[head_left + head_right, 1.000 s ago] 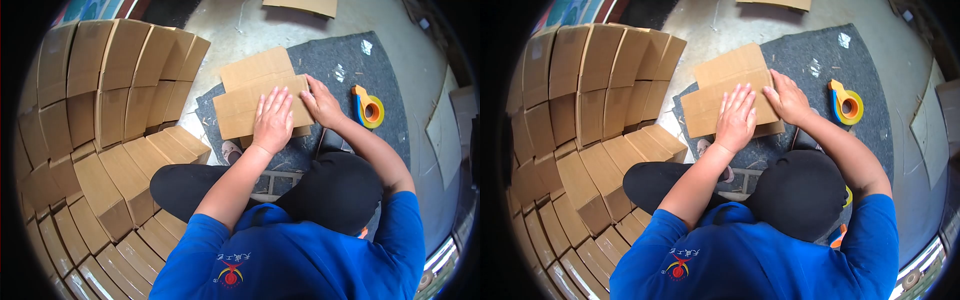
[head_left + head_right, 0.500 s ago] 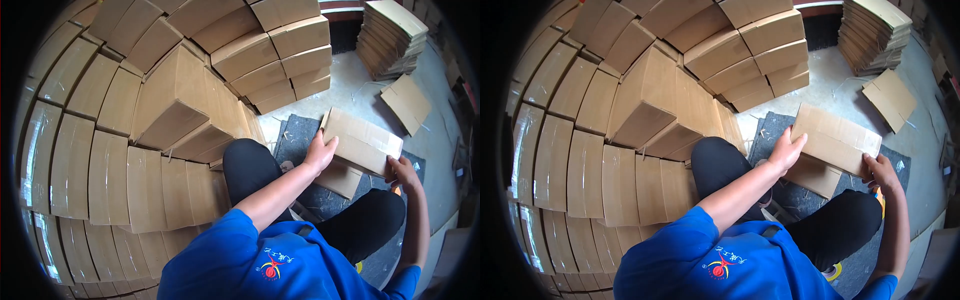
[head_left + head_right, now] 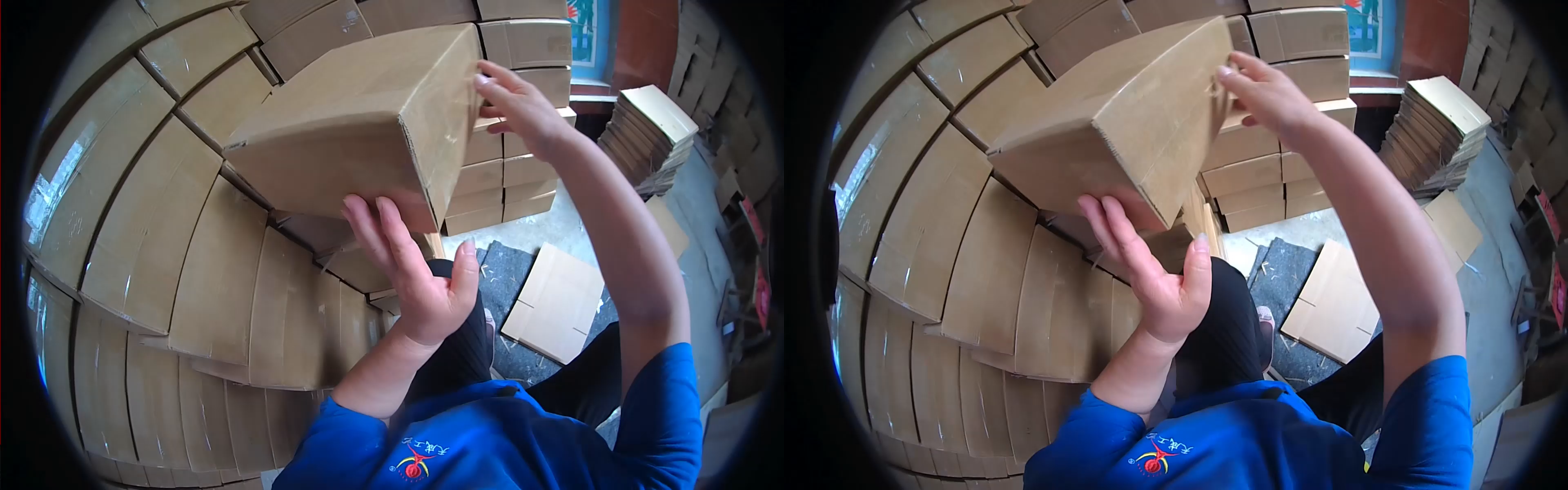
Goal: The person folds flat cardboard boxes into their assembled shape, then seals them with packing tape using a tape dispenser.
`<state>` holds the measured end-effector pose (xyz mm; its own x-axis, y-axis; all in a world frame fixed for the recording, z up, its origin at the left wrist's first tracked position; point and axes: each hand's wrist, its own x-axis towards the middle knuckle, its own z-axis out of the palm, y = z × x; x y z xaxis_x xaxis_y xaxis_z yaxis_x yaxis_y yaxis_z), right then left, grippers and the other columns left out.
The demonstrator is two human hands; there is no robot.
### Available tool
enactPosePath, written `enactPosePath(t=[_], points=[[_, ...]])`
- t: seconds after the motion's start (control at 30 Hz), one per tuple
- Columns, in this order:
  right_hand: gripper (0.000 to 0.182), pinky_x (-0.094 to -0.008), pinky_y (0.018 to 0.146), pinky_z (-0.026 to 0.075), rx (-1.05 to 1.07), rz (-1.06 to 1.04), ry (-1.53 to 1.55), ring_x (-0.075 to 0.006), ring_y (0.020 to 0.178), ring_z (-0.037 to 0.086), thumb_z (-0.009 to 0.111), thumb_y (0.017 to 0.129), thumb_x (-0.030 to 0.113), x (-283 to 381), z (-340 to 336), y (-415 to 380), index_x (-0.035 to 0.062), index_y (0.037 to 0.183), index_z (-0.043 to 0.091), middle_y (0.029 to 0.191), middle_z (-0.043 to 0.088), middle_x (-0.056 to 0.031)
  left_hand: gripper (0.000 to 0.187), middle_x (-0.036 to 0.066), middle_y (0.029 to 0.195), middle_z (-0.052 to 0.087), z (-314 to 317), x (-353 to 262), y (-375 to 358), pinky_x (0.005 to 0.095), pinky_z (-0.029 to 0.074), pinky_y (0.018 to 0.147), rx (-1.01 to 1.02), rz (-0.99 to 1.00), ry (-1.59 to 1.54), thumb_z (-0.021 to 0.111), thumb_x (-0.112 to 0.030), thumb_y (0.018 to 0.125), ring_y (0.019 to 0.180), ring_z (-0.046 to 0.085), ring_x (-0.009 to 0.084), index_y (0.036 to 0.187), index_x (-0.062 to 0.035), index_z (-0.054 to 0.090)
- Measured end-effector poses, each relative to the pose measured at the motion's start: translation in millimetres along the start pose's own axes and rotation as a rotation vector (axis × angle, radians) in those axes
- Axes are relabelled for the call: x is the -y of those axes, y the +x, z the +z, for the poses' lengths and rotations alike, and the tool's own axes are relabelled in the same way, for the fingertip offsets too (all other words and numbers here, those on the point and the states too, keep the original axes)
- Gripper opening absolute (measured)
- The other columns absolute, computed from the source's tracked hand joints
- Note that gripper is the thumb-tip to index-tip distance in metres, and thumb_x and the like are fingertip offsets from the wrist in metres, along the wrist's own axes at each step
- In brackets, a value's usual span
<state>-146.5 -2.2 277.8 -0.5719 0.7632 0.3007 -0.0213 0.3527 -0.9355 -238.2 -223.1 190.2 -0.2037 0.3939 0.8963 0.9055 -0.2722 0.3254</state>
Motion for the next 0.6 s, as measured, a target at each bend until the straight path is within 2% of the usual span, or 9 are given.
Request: enactPosePath(t=[0.1, 0.17, 0.27, 0.3, 0.4, 0.43, 0.5, 0.57, 0.6], points=[[0.065, -0.039, 0.095, 0.047, 0.244, 0.069, 0.022, -0.024, 0.124, 0.053, 0.055, 0.098, 0.049, 3.7, 64.0, 21.0, 0.0097, 0.148, 0.042, 0.138, 0.055, -0.0106, 0.092, 0.031, 0.159, 0.005, 6.3, 44.6, -2.1, 0.0598, 0.009, 0.117, 0.085, -0.132, 0.115, 0.07, -0.021, 0.082, 0.147, 0.004, 0.0513, 0.153, 0.0024, 0.016], [0.062, -0.0368, 0.096, 0.046, 0.26, -0.003, -0.018, -0.0181, 0.124, 0.053, 0.052, 0.099, 0.048, 1.4, 94.6, 18.4, 0.0102, 0.148, 0.043, 0.134, 0.058, -0.0088, 0.091, 0.031, 0.158, 0.009, 7.8, 70.3, -5.2, 0.0599, 0.01, 0.117, 0.132, -0.167, 0.15, 0.07, -0.023, 0.082, 0.146, 0.007, 0.0509, 0.152, 0.0021, 0.018], [0.059, -0.0347, 0.102, 0.043, 0.251, -0.069, -0.033, -0.0204, 0.126, 0.051, 0.049, 0.102, 0.043, -19.4, 116.0, 21.0, 0.0093, 0.149, 0.04, 0.134, 0.058, -0.0114, 0.089, 0.028, 0.159, 0.013, 9.5, 93.3, -1.0, 0.0604, 0.01, 0.117, 0.135, -0.145, 0.223, 0.07, -0.029, 0.083, 0.147, 0.011, 0.0484, 0.152, 0.0013, 0.021], [0.058, -0.0339, 0.105, 0.041, 0.222, -0.138, -0.017, -0.0213, 0.128, 0.05, 0.049, 0.103, 0.041, -26.7, 118.0, 21.9, 0.0087, 0.15, 0.039, 0.135, 0.057, -0.0125, 0.089, 0.028, 0.159, 0.013, 9.6, 96.3, 1.2, 0.0604, 0.01, 0.117, 0.146, -0.144, 0.218, 0.07, -0.029, 0.083, 0.147, 0.011, 0.0484, 0.152, 0.0013, 0.021], [0.057, -0.0365, 0.107, 0.042, 0.31, 0.018, -0.247, -0.0256, 0.128, 0.053, 0.046, 0.104, 0.041, -21.2, 106.3, 7.8, 0.0092, 0.15, 0.037, 0.136, 0.056, -0.0181, 0.087, 0.026, 0.16, 0.013, 12.2, 100.8, 4.8, 0.0551, 0.011, 0.119, 0.164, -0.215, 0.241, 0.073, -0.02, 0.082, 0.148, 0.011, 0.0442, 0.151, 0.0001, 0.024], [0.058, -0.0383, 0.106, 0.043, 0.23, -0.128, -0.378, -0.0278, 0.126, 0.055, 0.046, 0.103, 0.044, -32.4, 106.5, 2.3, 0.0098, 0.149, 0.038, 0.138, 0.054, -0.0194, 0.086, 0.026, 0.16, 0.014, 14.5, 101.1, 1.5, 0.0549, 0.012, 0.119, 0.127, -0.197, 0.216, 0.072, -0.018, 0.082, 0.148, 0.011, 0.0438, 0.151, 0.0, 0.025], [0.059, -0.0386, 0.107, 0.043, 0.216, -0.131, -0.478, -0.0298, 0.127, 0.054, 0.047, 0.102, 0.046, -60.6, 88.6, -15.0, 0.0098, 0.149, 0.039, 0.139, 0.053, -0.0193, 0.083, 0.027, 0.159, 0.016, 22.7, 98.3, -9.8, 0.059, 0.011, 0.118, 0.068, -0.16, 0.112, 0.071, -0.017, 0.08, 0.148, 0.011, 0.047, 0.15, -0.0005, 0.028], [0.059, -0.0411, 0.111, 0.039, 0.285, -0.002, -0.518, -0.0355, 0.129, 0.051, 0.047, 0.1, 0.048, -81.3, 56.5, -37.7, 0.0062, 0.141, 0.048, 0.141, 0.05, -0.0219, 0.076, 0.027, 0.158, 0.019, 35.9, 79.1, -26.6, 0.0584, 0.013, 0.118, 0.11, -0.1, 0.009, 0.068, -0.012, 0.08, 0.147, 0.013, 0.047, 0.147, -0.0002, 0.034], [0.057, -0.0401, 0.108, 0.042, 0.329, 0.039, -0.538, -0.0338, 0.125, 0.055, 0.049, 0.1, 0.048, -92.7, 36.4, -49.7, 0.0046, 0.136, 0.055, 0.134, 0.057, -0.0211, 0.071, 0.026, 0.157, 0.021, 46.8, 67.3, -36.0, 0.0573, 0.014, 0.118, 0.146, -0.055, -0.04, 0.065, -0.008, 0.079, 0.147, 0.014, 0.0463, 0.144, 0.0001, 0.038]])
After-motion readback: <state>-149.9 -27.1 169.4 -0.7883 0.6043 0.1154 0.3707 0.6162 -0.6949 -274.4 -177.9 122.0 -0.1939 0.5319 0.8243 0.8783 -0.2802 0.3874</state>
